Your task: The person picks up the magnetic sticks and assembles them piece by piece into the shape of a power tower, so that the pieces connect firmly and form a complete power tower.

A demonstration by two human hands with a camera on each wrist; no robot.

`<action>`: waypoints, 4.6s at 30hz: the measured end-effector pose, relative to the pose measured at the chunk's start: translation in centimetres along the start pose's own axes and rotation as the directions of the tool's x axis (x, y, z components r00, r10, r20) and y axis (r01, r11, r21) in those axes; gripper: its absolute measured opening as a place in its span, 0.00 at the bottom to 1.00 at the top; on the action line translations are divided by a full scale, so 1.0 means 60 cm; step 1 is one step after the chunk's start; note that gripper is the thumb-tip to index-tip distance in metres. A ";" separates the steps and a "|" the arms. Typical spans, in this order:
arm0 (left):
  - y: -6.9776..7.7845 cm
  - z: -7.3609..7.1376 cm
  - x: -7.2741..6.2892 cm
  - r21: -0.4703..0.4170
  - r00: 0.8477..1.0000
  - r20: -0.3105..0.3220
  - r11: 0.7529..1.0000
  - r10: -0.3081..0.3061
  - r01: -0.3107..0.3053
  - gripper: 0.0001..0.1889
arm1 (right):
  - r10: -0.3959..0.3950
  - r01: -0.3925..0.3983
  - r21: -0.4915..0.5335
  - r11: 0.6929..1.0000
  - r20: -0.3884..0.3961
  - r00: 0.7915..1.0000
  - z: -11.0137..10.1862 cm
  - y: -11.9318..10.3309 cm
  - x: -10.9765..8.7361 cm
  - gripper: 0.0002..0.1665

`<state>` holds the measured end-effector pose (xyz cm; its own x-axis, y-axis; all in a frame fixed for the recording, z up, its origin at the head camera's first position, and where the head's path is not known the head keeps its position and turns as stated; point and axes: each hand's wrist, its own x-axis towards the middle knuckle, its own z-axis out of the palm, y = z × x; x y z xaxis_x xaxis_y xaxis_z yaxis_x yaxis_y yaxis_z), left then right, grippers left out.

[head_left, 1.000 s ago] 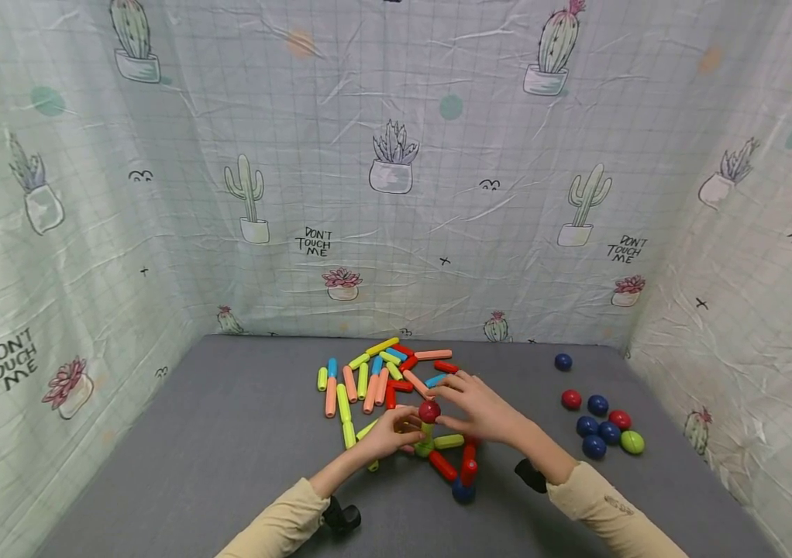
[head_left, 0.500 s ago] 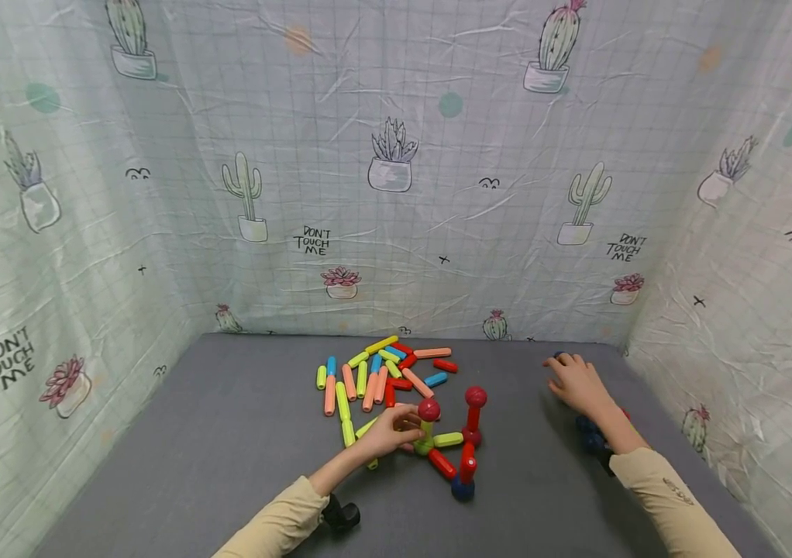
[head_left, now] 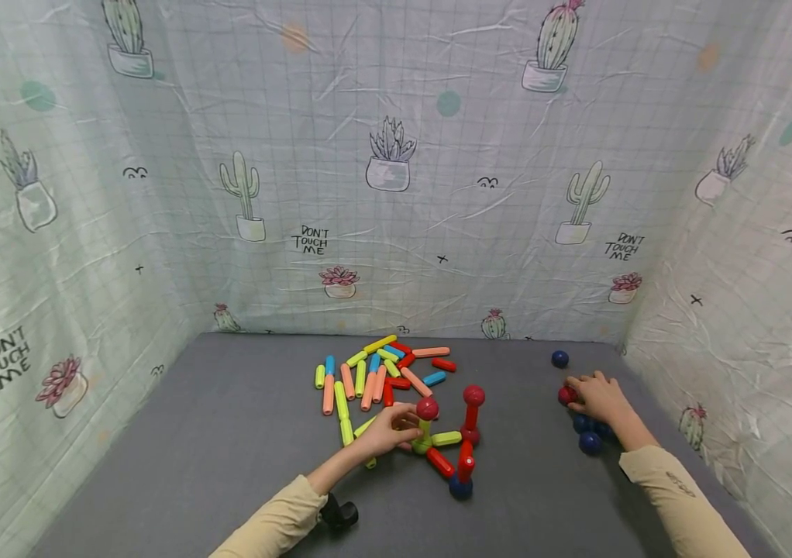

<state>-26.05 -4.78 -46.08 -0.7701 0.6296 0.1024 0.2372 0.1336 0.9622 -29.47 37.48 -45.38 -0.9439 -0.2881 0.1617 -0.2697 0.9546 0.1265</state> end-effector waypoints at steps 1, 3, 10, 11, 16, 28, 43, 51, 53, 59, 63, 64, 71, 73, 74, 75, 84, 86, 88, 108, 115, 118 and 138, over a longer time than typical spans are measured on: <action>-0.001 0.000 0.000 -0.002 1.000 -0.001 1.000 0.001 -0.001 0.15 | -0.011 0.011 -0.002 1.000 -0.005 1.000 0.002 0.000 0.001 0.19; -0.008 0.001 0.003 0.002 1.000 -0.005 1.000 0.000 0.000 0.15 | -0.028 0.028 0.004 1.000 -0.026 0.999 0.002 -0.003 0.003 0.16; -0.033 -0.004 0.014 0.007 1.000 -0.011 1.000 -0.014 0.014 0.16 | -0.047 0.049 0.093 0.994 -0.025 0.999 -0.005 -0.018 0.019 0.14; -0.034 -0.004 0.015 0.010 1.000 -0.011 1.000 -0.016 0.016 0.16 | -0.058 0.059 0.098 0.993 -0.014 0.998 -0.002 -0.019 0.020 0.16; -0.039 -0.004 0.016 0.015 1.000 0.008 1.000 -0.002 0.001 0.17 | -0.137 0.144 0.107 0.984 -0.068 0.988 0.034 -0.012 0.020 0.15; -0.039 -0.001 0.016 0.020 1.000 -0.005 0.999 -0.026 0.026 0.15 | -0.132 0.305 0.277 0.911 -0.504 0.853 -0.109 -0.164 0.002 0.21; -0.030 0.002 0.013 0.045 0.999 -0.020 0.999 0.031 -0.030 0.16 | -0.492 0.597 0.237 0.767 -0.380 0.783 -0.132 -0.308 -0.059 0.24; 0.012 -0.007 -0.003 0.046 0.999 -0.015 0.998 0.039 -0.038 0.14 | -0.468 0.549 0.260 0.795 -0.313 0.826 -0.126 -0.310 -0.066 0.23; 0.010 -0.016 -0.002 0.046 0.999 -0.026 0.998 0.043 -0.041 0.13 | -0.461 0.534 0.267 0.802 -0.291 0.838 -0.128 -0.308 -0.067 0.23; -0.025 -0.066 0.003 0.206 0.990 -0.102 0.976 0.097 -0.074 0.13 | -0.440 0.501 0.285 0.817 -0.254 0.862 -0.132 -0.304 -0.071 0.22; -0.034 -0.103 -0.014 0.448 0.976 -0.158 0.892 0.147 -0.062 0.11 | -0.444 0.509 0.292 0.810 -0.263 0.857 -0.130 -0.303 -0.072 0.22; -0.036 -0.111 -0.018 0.515 0.975 -0.161 0.856 0.155 -0.051 0.11 | -0.445 0.510 0.293 0.809 -0.263 0.856 -0.129 -0.303 -0.072 0.21; -0.052 -0.160 -0.043 0.874 0.964 -0.066 0.482 0.257 -0.069 0.09 | -0.444 0.512 0.302 0.804 -0.268 0.855 -0.125 -0.302 -0.071 0.21; -0.057 -0.169 -0.047 0.916 0.957 -0.023 0.389 0.288 -0.095 0.10 | -0.443 0.512 0.304 0.803 -0.271 0.855 -0.125 -0.301 -0.071 0.21; -0.059 -0.172 -0.048 0.934 0.955 0.000 0.340 0.298 -0.106 0.11 | -0.441 0.511 0.306 0.803 -0.270 0.856 -0.125 -0.301 -0.070 0.21; -0.063 -0.176 -0.048 0.951 0.951 0.031 0.284 0.307 -0.123 0.11 | -0.439 0.508 0.309 0.804 -0.267 0.858 -0.125 -0.301 -0.070 0.21; -0.089 -0.184 -0.053 0.965 0.938 0.239 0.045 0.251 -0.258 0.13 | -0.435 0.498 0.324 0.804 -0.251 0.865 -0.123 -0.301 -0.071 0.20; -0.092 -0.183 -0.054 0.962 0.935 0.245 0.053 0.258 -0.266 0.12 | -0.436 0.500 0.322 0.803 -0.253 0.863 -0.122 -0.300 -0.071 0.20; -0.093 -0.183 -0.054 0.961 0.928 0.249 0.050 0.275 -0.273 0.11 | -0.434 0.498 0.328 0.803 -0.252 0.865 -0.121 -0.300 -0.071 0.20; -0.089 -0.177 -0.054 0.956 0.914 0.287 -0.034 0.287 -0.290 0.12 | -0.427 0.487 0.350 0.801 -0.236 0.873 -0.123 -0.304 -0.073 0.19; -0.091 -0.175 -0.055 0.966 0.944 0.260 -0.036 0.203 -0.258 0.13 | -0.423 0.479 0.362 0.800 -0.226 0.878 -0.124 -0.304 -0.074 0.19; -0.091 -0.175 -0.055 0.964 0.944 0.266 -0.055 0.196 -0.260 0.13 | -0.417 0.468 0.369 0.803 -0.213 0.884 -0.125 -0.304 -0.074 0.19; -0.088 -0.168 -0.053 0.970 0.945 0.241 -0.033 0.220 -0.239 0.01 | -0.425 0.480 0.369 0.796 -0.224 0.877 -0.120 -0.303 -0.072 0.19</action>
<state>-30.79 -15.21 -48.97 -0.5335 0.8087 0.2477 0.7512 0.5877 -0.3005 -19.10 20.84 -41.36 -0.6706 -0.6753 0.3070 -0.7379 0.6498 -0.1826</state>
